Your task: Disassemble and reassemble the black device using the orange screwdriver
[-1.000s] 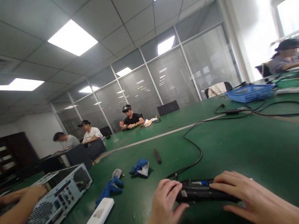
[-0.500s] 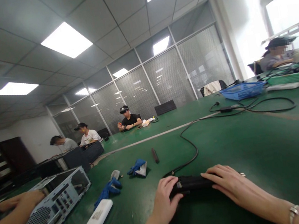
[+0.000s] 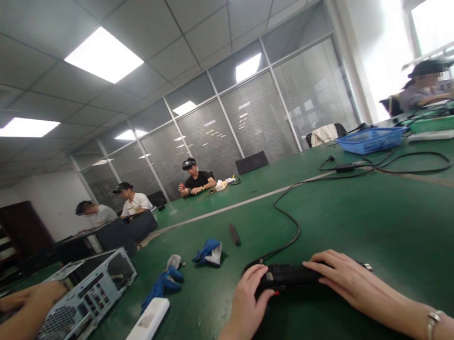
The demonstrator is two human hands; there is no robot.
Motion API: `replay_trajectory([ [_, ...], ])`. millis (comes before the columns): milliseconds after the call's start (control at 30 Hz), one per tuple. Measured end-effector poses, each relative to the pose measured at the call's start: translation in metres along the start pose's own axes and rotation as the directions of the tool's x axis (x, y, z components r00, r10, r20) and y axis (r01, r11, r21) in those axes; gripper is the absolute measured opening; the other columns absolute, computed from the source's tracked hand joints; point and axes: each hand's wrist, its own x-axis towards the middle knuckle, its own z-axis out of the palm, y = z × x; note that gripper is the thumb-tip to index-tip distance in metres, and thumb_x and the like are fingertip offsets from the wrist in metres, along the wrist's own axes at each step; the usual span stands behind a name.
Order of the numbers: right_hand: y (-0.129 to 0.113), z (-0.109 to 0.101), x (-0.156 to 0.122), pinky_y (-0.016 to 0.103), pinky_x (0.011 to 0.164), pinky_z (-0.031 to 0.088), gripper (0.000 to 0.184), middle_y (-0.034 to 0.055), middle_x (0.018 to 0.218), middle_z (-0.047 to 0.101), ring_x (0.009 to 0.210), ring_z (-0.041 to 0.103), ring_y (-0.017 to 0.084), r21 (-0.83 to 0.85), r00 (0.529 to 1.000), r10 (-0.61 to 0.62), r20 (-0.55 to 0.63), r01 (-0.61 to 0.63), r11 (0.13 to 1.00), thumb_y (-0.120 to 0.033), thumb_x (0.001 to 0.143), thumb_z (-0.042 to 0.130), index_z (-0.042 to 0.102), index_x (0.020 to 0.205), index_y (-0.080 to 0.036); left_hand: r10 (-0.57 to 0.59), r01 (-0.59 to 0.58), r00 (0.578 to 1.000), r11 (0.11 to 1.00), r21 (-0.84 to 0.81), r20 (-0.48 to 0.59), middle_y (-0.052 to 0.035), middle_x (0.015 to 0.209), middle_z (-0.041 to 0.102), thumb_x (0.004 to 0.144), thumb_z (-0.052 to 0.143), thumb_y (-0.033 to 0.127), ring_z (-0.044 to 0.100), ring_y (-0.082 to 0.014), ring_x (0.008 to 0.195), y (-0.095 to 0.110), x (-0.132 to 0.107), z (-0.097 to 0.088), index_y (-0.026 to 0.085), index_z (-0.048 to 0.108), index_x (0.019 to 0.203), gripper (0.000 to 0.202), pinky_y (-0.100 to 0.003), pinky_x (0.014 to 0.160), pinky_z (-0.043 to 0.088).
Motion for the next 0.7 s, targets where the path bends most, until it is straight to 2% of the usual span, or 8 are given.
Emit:
replay_trajectory([
  [333,0.016,0.015,-0.005,0.045,0.099,0.046,0.044,0.0052,0.128,0.057,0.114,0.056,0.025,-0.085,0.996,0.071,0.054,-0.066,0.994,-0.046,0.095,0.045,0.045,0.138,-0.037,-0.037,0.037,0.999,0.999,-0.017,-0.019,-0.0084,0.13,0.059,0.076,0.072,0.013,0.055,-0.0256,0.12,0.0,0.001,0.0,0.02,0.061,0.123,0.049,-0.04,0.108,0.042],
  [433,0.014,0.013,-0.005,0.043,0.099,0.047,0.044,0.0055,0.128,0.057,0.114,0.057,0.025,-0.091,0.998,0.051,0.048,-0.046,0.995,-0.045,0.095,0.044,0.045,0.138,-0.036,-0.031,0.031,0.999,0.999,-0.017,-0.01,-0.009,0.131,0.059,0.075,0.074,0.012,0.054,-0.0256,0.122,-0.003,0.001,0.0,0.02,0.059,0.126,0.054,-0.041,0.109,0.041],
  [700,0.009,0.006,-0.006,0.041,0.099,0.049,0.043,0.0041,0.127,0.059,0.114,0.057,0.025,-0.093,1.0,0.021,-0.002,-0.021,0.995,-0.044,0.094,0.048,0.048,0.136,-0.037,-0.003,0.003,1.0,1.0,-0.006,-0.021,-0.0073,0.129,0.061,0.075,0.074,0.011,0.056,-0.0237,0.12,-0.006,0.0,0.001,0.021,0.061,0.124,0.052,-0.039,0.108,0.042],
])
